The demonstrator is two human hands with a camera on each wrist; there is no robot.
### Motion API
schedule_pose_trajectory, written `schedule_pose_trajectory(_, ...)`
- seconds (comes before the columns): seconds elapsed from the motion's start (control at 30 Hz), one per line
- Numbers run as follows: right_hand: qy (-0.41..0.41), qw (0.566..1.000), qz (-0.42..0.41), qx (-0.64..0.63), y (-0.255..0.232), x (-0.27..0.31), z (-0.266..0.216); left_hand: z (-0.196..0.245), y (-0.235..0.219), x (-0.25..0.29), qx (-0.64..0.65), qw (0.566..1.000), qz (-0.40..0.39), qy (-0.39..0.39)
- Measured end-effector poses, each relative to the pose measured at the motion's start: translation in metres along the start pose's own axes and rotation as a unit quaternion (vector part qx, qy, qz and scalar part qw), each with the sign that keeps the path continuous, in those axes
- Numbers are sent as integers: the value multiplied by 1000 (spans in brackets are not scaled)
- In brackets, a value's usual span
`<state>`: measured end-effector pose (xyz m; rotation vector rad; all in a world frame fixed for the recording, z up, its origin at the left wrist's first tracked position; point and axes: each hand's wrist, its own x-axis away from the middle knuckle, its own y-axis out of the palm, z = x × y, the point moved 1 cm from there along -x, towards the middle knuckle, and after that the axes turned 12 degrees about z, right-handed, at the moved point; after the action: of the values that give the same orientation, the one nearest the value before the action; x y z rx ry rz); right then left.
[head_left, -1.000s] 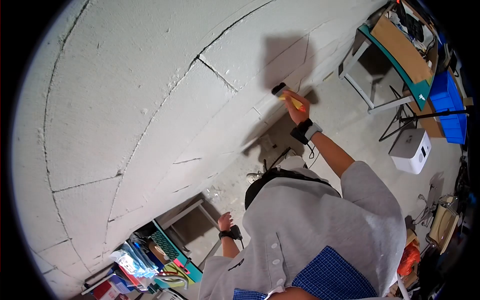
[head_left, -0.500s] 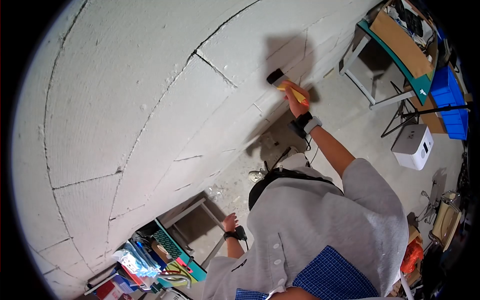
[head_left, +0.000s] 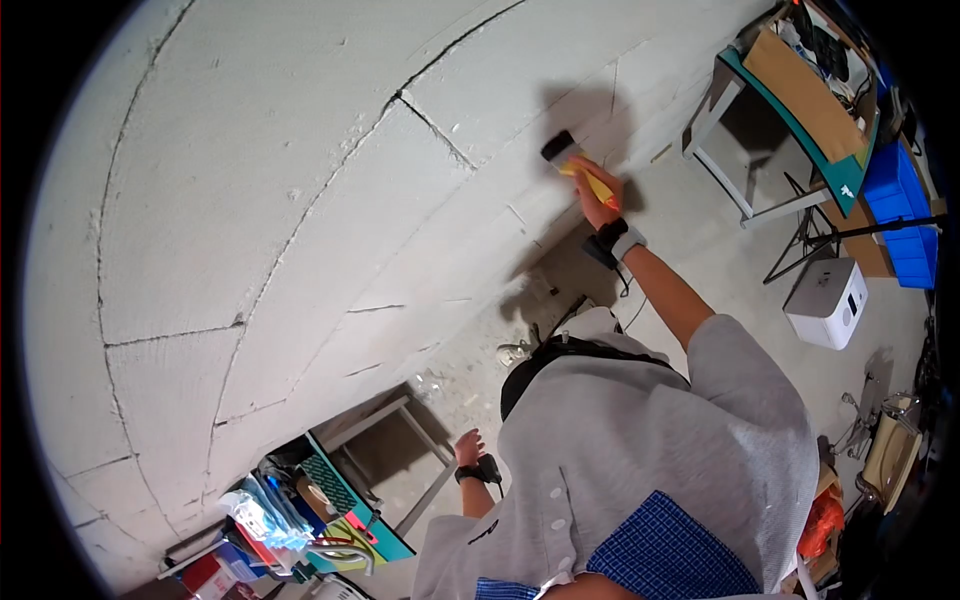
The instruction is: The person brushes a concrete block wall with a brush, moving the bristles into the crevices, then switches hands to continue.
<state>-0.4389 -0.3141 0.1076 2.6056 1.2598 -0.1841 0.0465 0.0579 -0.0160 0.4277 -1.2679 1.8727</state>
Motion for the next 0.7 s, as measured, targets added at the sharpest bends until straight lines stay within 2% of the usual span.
schedule_pose_trajectory(0.07, 27, 1000, 4, 13, -5, 0, 25, -2, 0, 1, 8, 1000, -2, -13)
schedule_pose_trajectory(0.17, 59, 998, 4, 4, -10, 0, 28, -9, -2, -3, -6, 1000, -9, -12)
schedule_pose_trajectory(0.3, 42, 997, 35, -60, -6, 0, -20, -16, -5, -4, -3, 1000, 2, -21)
schedule_pose_trajectory(0.43, 61, 993, 31, -91, 0, -2, -28, -21, -7, -6, 7, 1000, 5, -28)
schedule_pose_trajectory(0.57, 77, 995, 25, -50, 3, 2, 9, -14, -10, 1, 1, 1000, 9, -12)
schedule_pose_trajectory(0.7, 77, 995, 31, -48, 1, 6, 20, -16, -13, 3, -6, 1000, 9, -16)
